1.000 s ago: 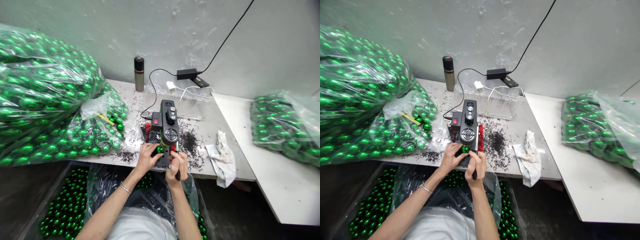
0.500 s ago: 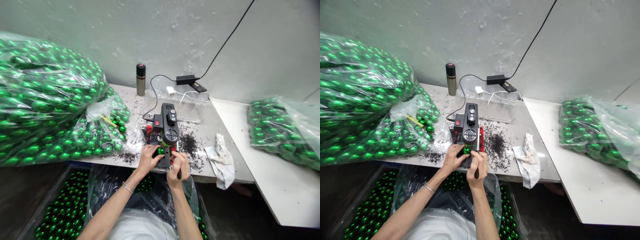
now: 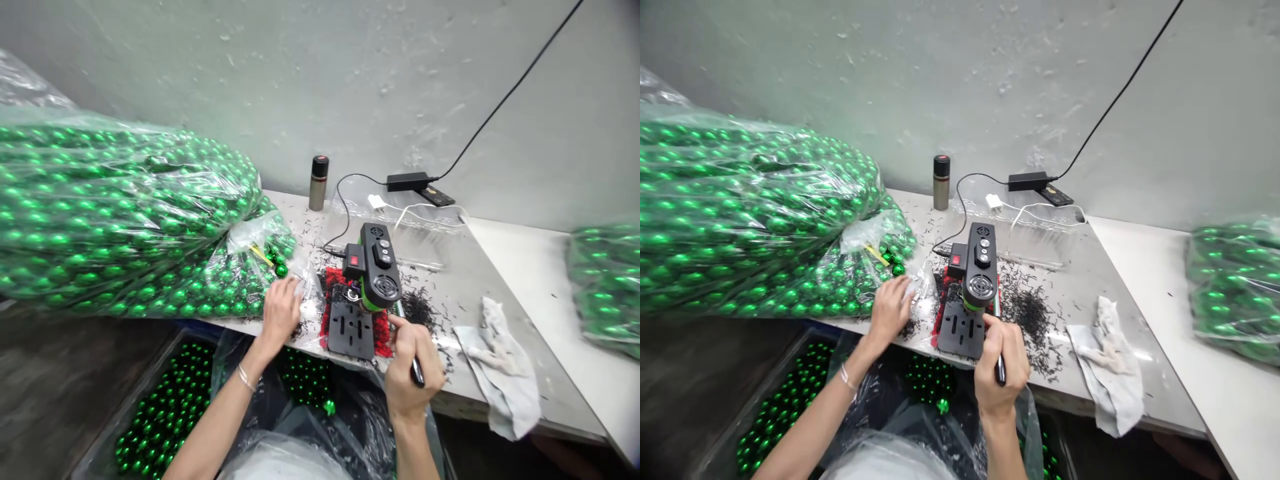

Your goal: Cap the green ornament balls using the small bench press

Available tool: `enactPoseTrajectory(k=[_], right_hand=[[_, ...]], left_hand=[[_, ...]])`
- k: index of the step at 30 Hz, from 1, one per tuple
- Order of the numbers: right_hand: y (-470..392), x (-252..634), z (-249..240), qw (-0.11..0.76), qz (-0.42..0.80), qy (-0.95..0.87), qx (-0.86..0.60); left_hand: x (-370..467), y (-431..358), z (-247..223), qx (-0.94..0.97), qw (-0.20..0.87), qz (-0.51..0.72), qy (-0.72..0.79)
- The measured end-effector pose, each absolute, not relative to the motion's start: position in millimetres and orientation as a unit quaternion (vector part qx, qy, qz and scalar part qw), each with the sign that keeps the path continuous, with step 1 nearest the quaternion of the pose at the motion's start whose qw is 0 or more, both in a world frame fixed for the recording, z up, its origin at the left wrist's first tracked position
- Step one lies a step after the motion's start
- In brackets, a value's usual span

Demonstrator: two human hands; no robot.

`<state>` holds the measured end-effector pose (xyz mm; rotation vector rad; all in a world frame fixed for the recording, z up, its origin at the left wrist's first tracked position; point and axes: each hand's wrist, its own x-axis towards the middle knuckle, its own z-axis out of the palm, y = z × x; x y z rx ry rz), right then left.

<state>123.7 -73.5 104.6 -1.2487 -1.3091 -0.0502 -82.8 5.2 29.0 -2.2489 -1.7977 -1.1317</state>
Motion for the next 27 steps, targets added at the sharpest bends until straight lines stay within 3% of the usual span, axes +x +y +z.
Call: enactPoseTrajectory(k=[5,10,12,16,19,23,27], right_hand=[[-73.8,123.4,102.8,0.619,-0.025,-0.569,-0.541],[-73.6,123.5,101.1,0.613,-0.027,-0.576,-0.540],[-73.5,123.5,100.9,0.615,-0.027,-0.580,-0.534],[-73.7,121.9,102.7,0.619,-0.027,-0.573,-0.536],[-74.2,121.1,104.0,0.615,-0.029,-0.575,-0.539],[-74.9,122.5,104.0,0.603,-0.029,-0.587,-0.540],[-74.8,124.0,103.9,0.598,-0.032,-0.599,-0.531]], left_hand=[[-106.7,76.5,45.2,-0.713,-0.009,-0.201,-0.672],[-103.1,81.3,54.8,-0.710,-0.074,-0.223,-0.664],[-99.3,69.2,57.9,-0.667,-0.195,-0.311,-0.649],[-82.1,34.7,57.5,-0.472,-0.563,-0.446,-0.510],[-62.9,13.3,50.4,-0.348,-0.702,-0.451,-0.427],[-39.0,3.1,37.7,-0.295,-0.735,-0.447,-0.416],[-18.0,3.3,25.8,-0.352,-0.672,-0.464,-0.458]])
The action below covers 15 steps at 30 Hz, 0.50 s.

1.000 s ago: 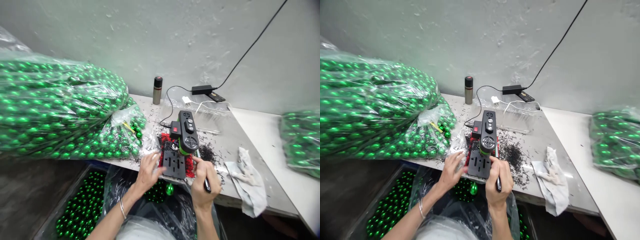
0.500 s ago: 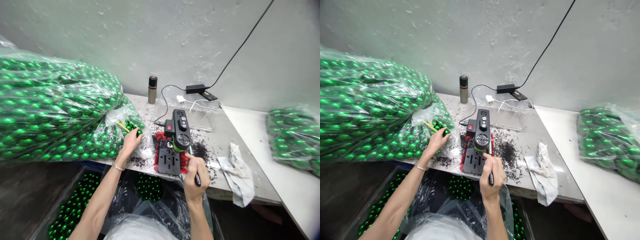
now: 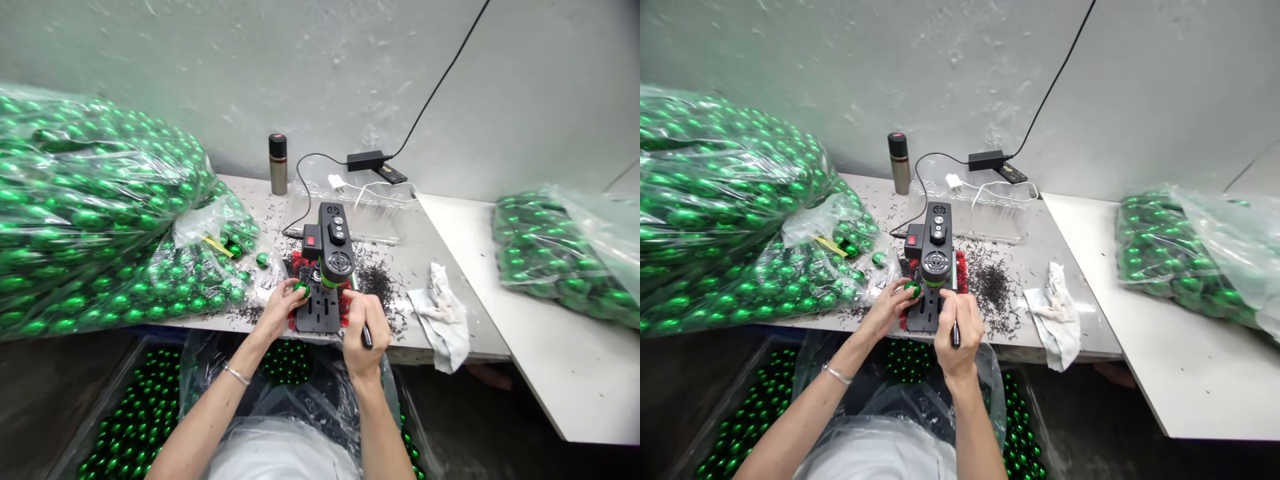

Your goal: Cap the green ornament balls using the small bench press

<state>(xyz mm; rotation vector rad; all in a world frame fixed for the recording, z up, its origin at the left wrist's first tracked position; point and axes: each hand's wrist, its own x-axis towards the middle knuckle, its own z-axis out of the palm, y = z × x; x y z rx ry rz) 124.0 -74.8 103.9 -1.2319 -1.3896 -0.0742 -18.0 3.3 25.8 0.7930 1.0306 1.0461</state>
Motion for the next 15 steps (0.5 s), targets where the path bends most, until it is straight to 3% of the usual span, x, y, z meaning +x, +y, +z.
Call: enactPoseTrajectory(k=[11,15], right_hand=[[-75.8,124.3,104.5,0.591,-0.031,-0.606,-0.532],[-75.4,124.2,102.5,0.594,-0.041,-0.605,-0.529]], left_hand=[[5.4,-12.5,0.6,0.682,0.286,0.432,0.516],[2.6,-17.3,-1.0,0.736,0.212,0.419,0.488]])
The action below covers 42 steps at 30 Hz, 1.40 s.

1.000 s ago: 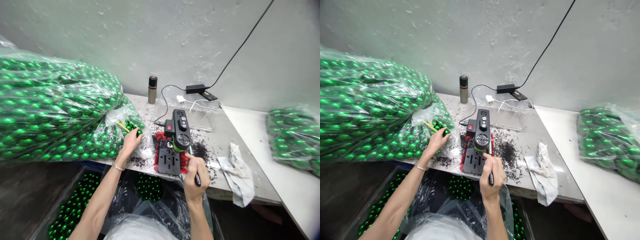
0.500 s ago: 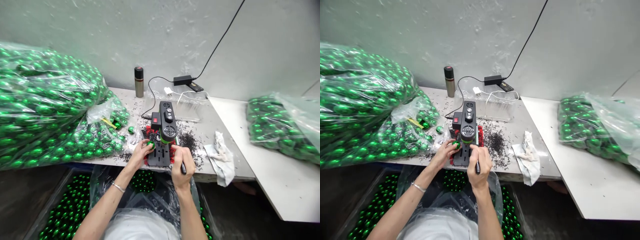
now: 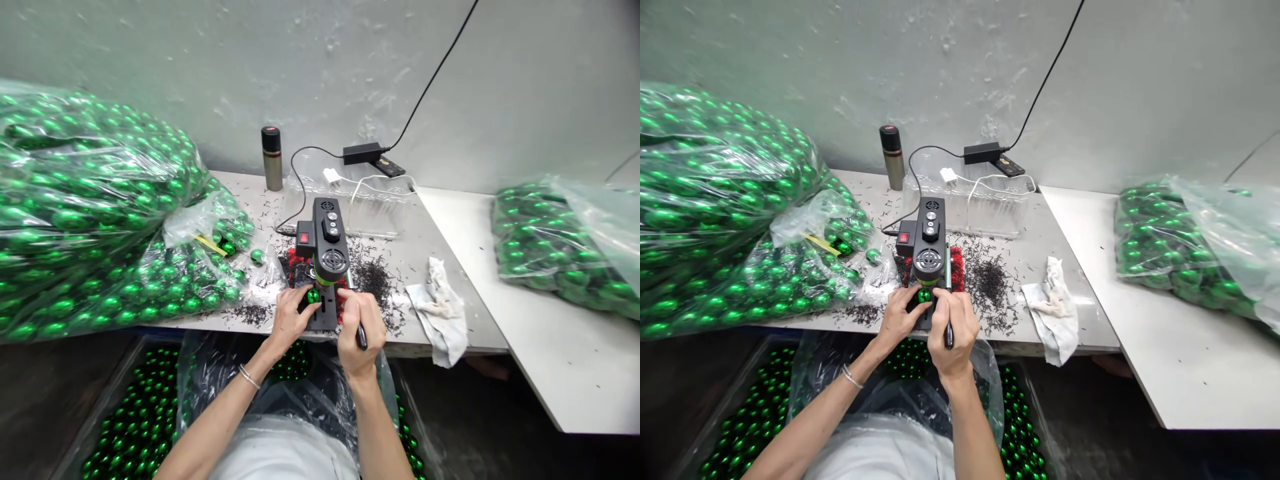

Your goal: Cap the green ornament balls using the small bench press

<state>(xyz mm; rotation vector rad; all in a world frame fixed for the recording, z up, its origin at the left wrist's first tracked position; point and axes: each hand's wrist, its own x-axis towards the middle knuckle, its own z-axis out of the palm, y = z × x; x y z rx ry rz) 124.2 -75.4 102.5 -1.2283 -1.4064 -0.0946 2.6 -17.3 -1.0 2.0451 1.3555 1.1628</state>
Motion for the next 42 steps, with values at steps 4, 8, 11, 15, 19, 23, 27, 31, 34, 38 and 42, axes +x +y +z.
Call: enactPoseTrajectory(k=[4,8,11,15,19,23,27,31,34,38,42], right_hand=[[-75.4,124.5,100.3,0.595,-0.045,-0.602,-0.531],[-75.6,124.7,98.5,0.594,-0.042,-0.600,-0.534],[-75.7,124.7,97.5,0.596,-0.045,-0.601,-0.530],[-75.7,124.9,96.0,0.599,-0.047,-0.602,-0.526],[-76.0,125.2,95.4,0.594,-0.049,-0.606,-0.527],[-76.1,125.0,95.3,0.591,-0.048,-0.609,-0.527],[-76.0,124.7,95.3,0.597,-0.039,-0.607,-0.523],[-76.0,124.7,95.5,0.601,-0.036,-0.605,-0.521],[-76.1,124.6,95.5,0.602,-0.033,-0.606,-0.519],[-76.3,124.3,95.5,0.603,-0.033,-0.605,-0.519],[-76.5,124.4,96.1,0.599,-0.034,-0.608,-0.520]], left_hand=[[2.4,-21.0,-0.4,0.763,0.180,0.416,0.460],[-0.3,-19.5,-1.5,0.770,0.186,0.407,0.455],[-3.8,-17.0,-1.3,0.772,0.202,0.396,0.453],[-6.7,-15.6,0.9,0.770,0.229,0.390,0.450],[-10.1,-12.0,1.4,0.720,0.309,0.404,0.472],[-16.7,-4.1,0.1,0.610,0.467,0.409,0.493],[-21.2,-0.9,0.3,0.607,0.479,0.400,0.493],[-20.7,-3.6,6.3,0.693,0.382,0.365,0.490],[-16.1,-6.4,15.1,0.768,0.290,0.323,0.470],[-5.7,-7.4,20.0,0.807,0.221,0.288,0.465],[1.3,-6.8,8.5,0.789,0.215,0.321,0.478]])
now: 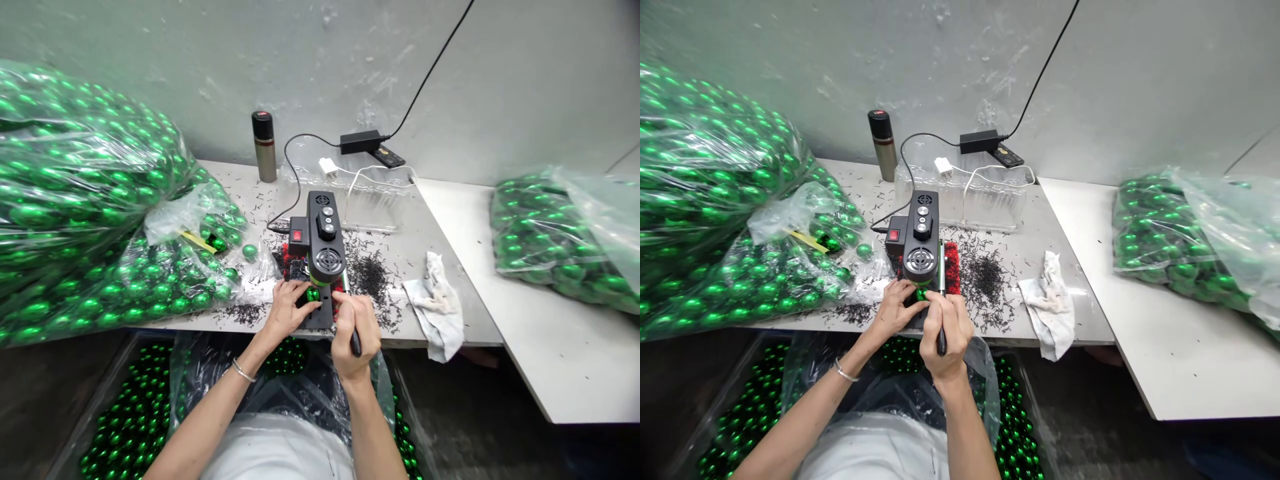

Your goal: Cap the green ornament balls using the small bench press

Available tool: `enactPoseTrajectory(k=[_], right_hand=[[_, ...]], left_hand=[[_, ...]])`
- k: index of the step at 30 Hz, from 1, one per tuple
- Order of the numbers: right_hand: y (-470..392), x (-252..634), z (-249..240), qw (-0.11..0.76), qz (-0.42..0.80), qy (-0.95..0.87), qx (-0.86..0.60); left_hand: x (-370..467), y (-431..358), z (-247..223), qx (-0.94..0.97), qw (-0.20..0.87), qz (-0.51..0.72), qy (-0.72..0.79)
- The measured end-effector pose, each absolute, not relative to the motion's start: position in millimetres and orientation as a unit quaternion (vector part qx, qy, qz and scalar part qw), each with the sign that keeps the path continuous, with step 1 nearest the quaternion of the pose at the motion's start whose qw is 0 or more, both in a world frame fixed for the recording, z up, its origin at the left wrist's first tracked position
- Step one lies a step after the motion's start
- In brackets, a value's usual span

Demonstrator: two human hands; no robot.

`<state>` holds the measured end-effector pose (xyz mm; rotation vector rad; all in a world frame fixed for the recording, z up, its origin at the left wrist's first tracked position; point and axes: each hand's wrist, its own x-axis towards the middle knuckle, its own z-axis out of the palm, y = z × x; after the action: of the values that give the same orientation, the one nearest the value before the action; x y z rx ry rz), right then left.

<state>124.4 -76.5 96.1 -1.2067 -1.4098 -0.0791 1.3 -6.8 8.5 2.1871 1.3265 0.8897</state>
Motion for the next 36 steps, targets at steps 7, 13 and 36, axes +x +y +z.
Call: enactPoseTrajectory(k=[7,13,36], right_hand=[[-76.1,124.8,86.6,0.601,-0.040,-0.607,-0.519],[-70.5,125.4,49.2,0.610,-0.063,-0.596,-0.519],[-60.8,120.9,39.9,0.639,-0.104,-0.554,-0.523]], left_hand=[[2.0,-8.1,-2.3,0.780,0.204,0.358,0.470],[3.0,-7.6,-3.1,0.780,0.206,0.364,0.466],[4.9,-2.2,2.7,0.775,0.241,0.363,0.457]])
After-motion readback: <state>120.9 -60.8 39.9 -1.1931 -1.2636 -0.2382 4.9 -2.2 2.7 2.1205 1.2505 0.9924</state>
